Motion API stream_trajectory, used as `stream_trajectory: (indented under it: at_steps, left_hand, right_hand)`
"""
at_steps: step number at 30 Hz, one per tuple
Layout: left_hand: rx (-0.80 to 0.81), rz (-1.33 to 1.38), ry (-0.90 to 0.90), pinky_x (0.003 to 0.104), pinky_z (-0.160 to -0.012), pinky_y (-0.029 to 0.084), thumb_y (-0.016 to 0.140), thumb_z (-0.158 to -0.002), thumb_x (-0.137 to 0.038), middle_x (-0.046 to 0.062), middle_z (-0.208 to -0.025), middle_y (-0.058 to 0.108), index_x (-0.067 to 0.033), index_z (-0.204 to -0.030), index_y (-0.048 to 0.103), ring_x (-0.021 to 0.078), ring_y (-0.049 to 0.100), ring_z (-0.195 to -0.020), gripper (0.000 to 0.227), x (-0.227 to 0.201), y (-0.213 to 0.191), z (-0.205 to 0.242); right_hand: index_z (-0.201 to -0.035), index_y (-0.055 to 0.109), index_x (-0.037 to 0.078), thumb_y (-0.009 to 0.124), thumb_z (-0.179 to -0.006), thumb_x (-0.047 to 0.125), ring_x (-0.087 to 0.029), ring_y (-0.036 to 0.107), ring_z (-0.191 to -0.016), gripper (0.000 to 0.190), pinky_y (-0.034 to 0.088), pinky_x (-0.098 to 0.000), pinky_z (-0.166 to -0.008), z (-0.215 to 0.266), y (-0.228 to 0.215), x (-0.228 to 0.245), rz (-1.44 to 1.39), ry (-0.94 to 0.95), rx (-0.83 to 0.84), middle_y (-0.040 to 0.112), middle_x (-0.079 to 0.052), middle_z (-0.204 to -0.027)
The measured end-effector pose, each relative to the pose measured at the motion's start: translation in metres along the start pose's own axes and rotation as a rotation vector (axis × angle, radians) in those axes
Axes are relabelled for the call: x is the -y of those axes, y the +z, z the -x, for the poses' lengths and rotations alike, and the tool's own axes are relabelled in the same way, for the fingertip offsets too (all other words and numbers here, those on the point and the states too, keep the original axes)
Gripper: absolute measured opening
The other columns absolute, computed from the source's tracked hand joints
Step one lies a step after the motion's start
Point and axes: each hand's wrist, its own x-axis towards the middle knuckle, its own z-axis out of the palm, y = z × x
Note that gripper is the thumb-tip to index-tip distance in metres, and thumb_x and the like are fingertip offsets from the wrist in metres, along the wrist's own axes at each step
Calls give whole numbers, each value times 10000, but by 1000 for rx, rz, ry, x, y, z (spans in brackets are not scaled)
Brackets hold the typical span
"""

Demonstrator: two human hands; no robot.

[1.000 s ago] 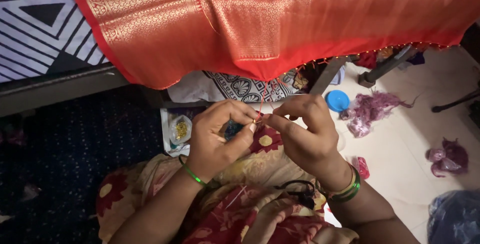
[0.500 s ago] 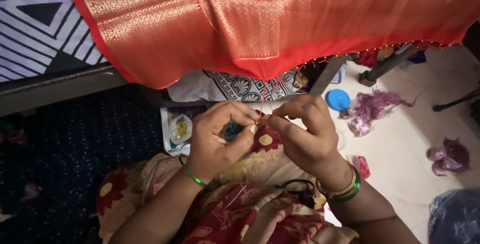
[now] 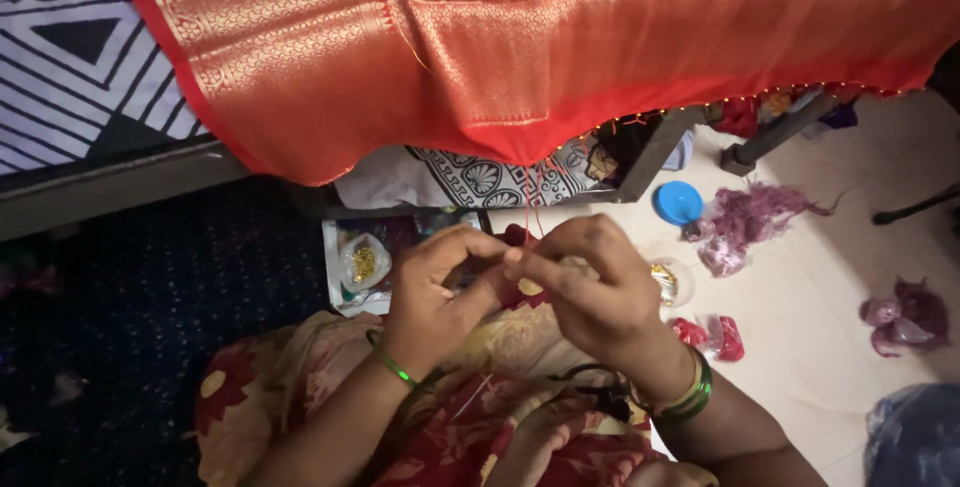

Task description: The recorder is sewing decorative tassels and beads onto the fringe of a red and gold sari.

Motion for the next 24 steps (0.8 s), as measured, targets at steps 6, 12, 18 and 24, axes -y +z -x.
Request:
stream_trajectory:
  at_steps: [6, 12, 18, 24]
  left_hand:
    - [-46, 103, -123, 244, -755, 543, 734, -933, -60, 31, -914, 704, -18, -978, 689, 93, 664, -848, 76, 44, 14, 22]
    - [106, 618, -740, 192, -635, 492, 692, -944, -93, -7, -896, 729, -40, -1051, 735, 44, 603, -724, 127, 108, 22, 42]
    - [235, 997, -918, 178, -603, 430, 672, -968, -73, -8, -892, 702, -22, -1067, 699, 49, 541, -683, 115, 104, 31, 19]
    - [137, 927, -698, 183, -648, 449, 653, -1019, -86, -3, -857, 654, 16, -1097, 725, 56, 555, -728, 148, 81, 20, -50]
  right_hand:
    - [-1141, 725, 11, 722, -763, -116, -260, 671, -959, 399, 572, -361, -794, 19, 8, -2, -62, 31, 116, 654, -121, -1067]
    - [-1059, 705, 72, 772, -769, 3, -283, 673, -949, 305, 552, -382, -786, 98, 11, -26, -108, 46, 230, 669, -108, -1053]
    - [-1050, 735, 65, 686, -801, -39, -223, 736, -896, 275, 600, -333, -708, 190, -19, -60, -204, 647, 419, 723, -66, -1036]
    - [-1030, 768, 72, 724, -852, 74, -214, 734, -787, 184, 571, -325, -676, 229, -50, -78, 95, 1019, 342, 751, -86, -912]
